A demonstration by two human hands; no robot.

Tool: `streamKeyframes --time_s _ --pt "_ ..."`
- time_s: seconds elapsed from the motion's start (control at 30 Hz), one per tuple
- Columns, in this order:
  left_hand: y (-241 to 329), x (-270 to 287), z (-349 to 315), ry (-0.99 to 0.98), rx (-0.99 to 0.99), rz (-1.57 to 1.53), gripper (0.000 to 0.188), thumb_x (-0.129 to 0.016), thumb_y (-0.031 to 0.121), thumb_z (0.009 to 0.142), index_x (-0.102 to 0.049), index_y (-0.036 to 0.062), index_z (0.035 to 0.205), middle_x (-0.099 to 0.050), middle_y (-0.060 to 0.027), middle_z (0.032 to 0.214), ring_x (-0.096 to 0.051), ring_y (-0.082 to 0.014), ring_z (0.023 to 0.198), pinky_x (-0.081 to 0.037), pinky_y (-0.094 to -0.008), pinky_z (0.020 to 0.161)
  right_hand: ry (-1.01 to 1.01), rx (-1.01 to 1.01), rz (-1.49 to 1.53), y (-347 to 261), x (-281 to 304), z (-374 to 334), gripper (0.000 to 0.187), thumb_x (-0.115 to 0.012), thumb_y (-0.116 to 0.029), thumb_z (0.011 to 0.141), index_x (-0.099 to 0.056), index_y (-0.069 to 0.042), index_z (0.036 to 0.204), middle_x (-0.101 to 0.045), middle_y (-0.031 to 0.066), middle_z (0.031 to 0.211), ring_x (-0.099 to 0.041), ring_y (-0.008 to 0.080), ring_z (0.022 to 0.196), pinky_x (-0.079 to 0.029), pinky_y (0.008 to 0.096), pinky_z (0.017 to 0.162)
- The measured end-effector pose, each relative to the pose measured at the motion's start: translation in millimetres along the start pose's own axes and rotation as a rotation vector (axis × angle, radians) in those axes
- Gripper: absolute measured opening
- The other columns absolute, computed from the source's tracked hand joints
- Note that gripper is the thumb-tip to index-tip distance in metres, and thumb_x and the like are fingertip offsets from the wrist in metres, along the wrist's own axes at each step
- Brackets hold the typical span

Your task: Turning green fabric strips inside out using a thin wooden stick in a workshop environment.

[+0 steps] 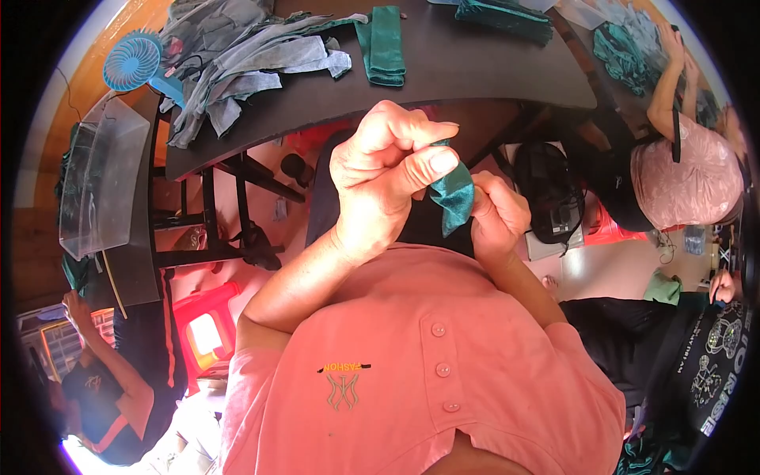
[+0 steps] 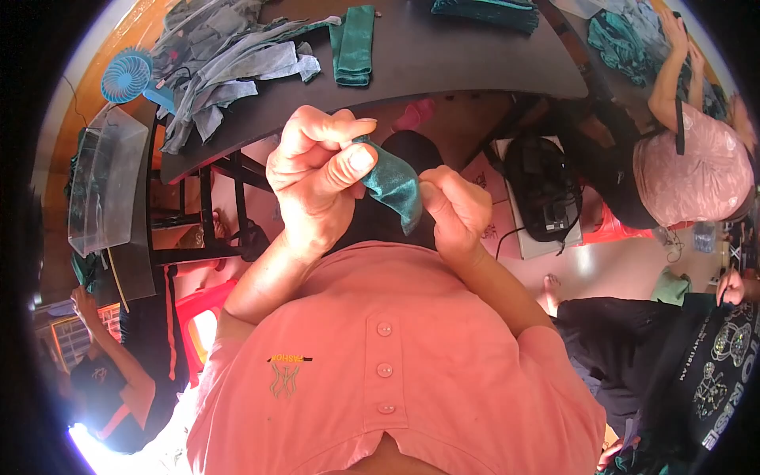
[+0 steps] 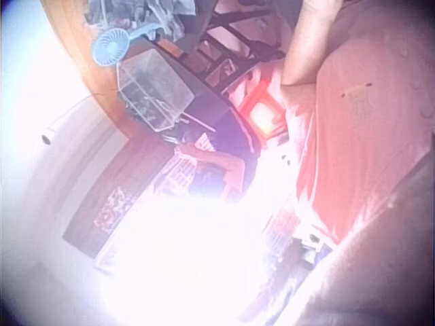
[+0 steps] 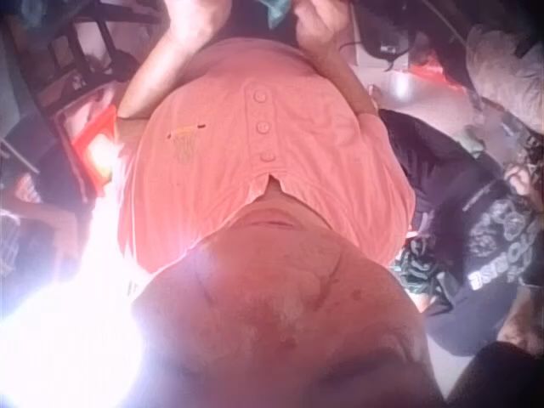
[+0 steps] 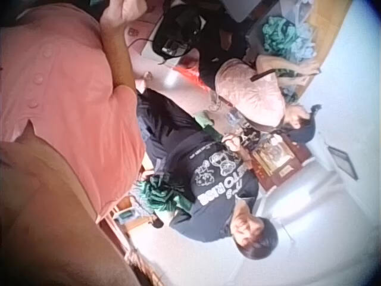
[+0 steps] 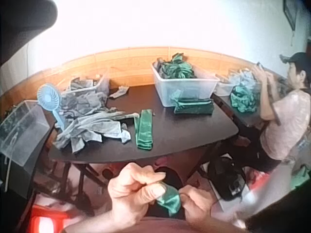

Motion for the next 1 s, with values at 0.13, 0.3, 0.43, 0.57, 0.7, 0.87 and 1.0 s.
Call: streamKeyframes --time_s 0.13,0.3,0.43,0.57,0.7,0.87,1.0 --pt "9.3 -3.6 1.3 0.009 0.06 -0.05 0.021 -0.071 -0.003 0.083 -0.064 -0.0016 0.102 -0.057 0.0009 0.081 -0.05 -0.0037 0.07 -0.041 -0.0174 0.061 0.005 0.009 0.004 -1.1 0.7 2.8 0.014 -0.061 -0.008 0.09 -0.06 0.004 0.082 -0.057 0.0036 0.069 -0.048 0.0089 0.06 -0.037 0.0229 0.055" --pt "7.5 -4.8 -0.3 -0.008 0.041 0.061 0.018 -0.071 0.001 0.084 -0.065 -0.0002 0.101 -0.058 0.0035 0.076 -0.05 -0.0013 0.065 -0.039 -0.0157 0.057 0.005 -0.072 0.054 -0.3 1.0 -0.2 0.013 -0.063 -0.007 0.089 -0.061 0.004 0.081 -0.057 0.0022 0.069 -0.047 0.0069 0.061 -0.036 0.0223 0.055" --pt "6.2 -0.4 -0.6 -0.009 0.129 0.153 0.02 -0.072 0.003 0.084 -0.066 0.0015 0.103 -0.057 0.0044 0.075 -0.048 -0.0002 0.063 -0.037 -0.0149 0.053 0.037 -0.083 0.083 2.5 -0.7 -2.3 0.013 -0.063 -0.006 0.088 -0.06 0.004 0.081 -0.056 0.0015 0.068 -0.045 0.0065 0.06 -0.034 0.0221 0.054" --pt "8.3 -3.5 -1.3 0.076 0.169 0.061 0.02 -0.071 0.008 0.086 -0.067 0.0029 0.105 -0.058 0.0044 0.074 -0.044 0.0004 0.058 -0.034 -0.0147 0.049 0.051 -0.085 0.096 4.4 1.1 -2.6 0.01 -0.064 -0.004 0.087 -0.061 0.004 0.083 -0.054 0.0009 0.069 -0.044 0.0063 0.061 -0.034 0.0214 0.056" --pt "10.7 -5.7 -5.0 0.14 0.152 0.165 0.014 -0.066 0.008 0.09 -0.068 0.0027 0.103 -0.06 0.0038 0.075 -0.044 0.0001 0.056 -0.035 -0.0151 0.049 0.12 -0.118 0.132 3.1 0.7 -4.4 0.008 -0.065 -0.003 0.086 -0.061 0.004 0.084 -0.054 0.0013 0.071 -0.044 0.0067 0.064 -0.034 0.0212 0.058" --pt "12.0 -8.9 -3.8 0.185 0.156 0.219 0.01 -0.064 0.005 0.091 -0.069 0.0022 0.1 -0.062 0.0028 0.078 -0.045 0.0 0.059 -0.036 -0.0152 0.05 0.089 -0.102 0.116 5.2 3.2 -6.2 0.014 -0.061 -0.009 0.09 -0.061 0.005 0.087 -0.055 0.0023 0.073 -0.046 0.0075 0.064 -0.035 0.0217 0.057" --pt "6.4 -6.2 -7.4 0.19 0.123 0.263 0.009 -0.063 0.004 0.091 -0.068 0.0019 0.098 -0.063 0.0015 0.082 -0.047 -0.0008 0.062 -0.037 -0.0158 0.051 0.009 -0.251 0.22 -2.0 -1.4 0.5 0.019 -0.058 -0.014 0.093 -0.062 0.004 0.09 -0.056 0.0022 0.071 -0.047 0.0085 0.062 -0.037 0.0223 0.057"
Point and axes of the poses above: each hand's wrist, its own z-axis towards the middle knuckle, its own x-axis out of the back of the hand, y = z × x, the point moved 1 cm from there along z, towards the middle knuckle
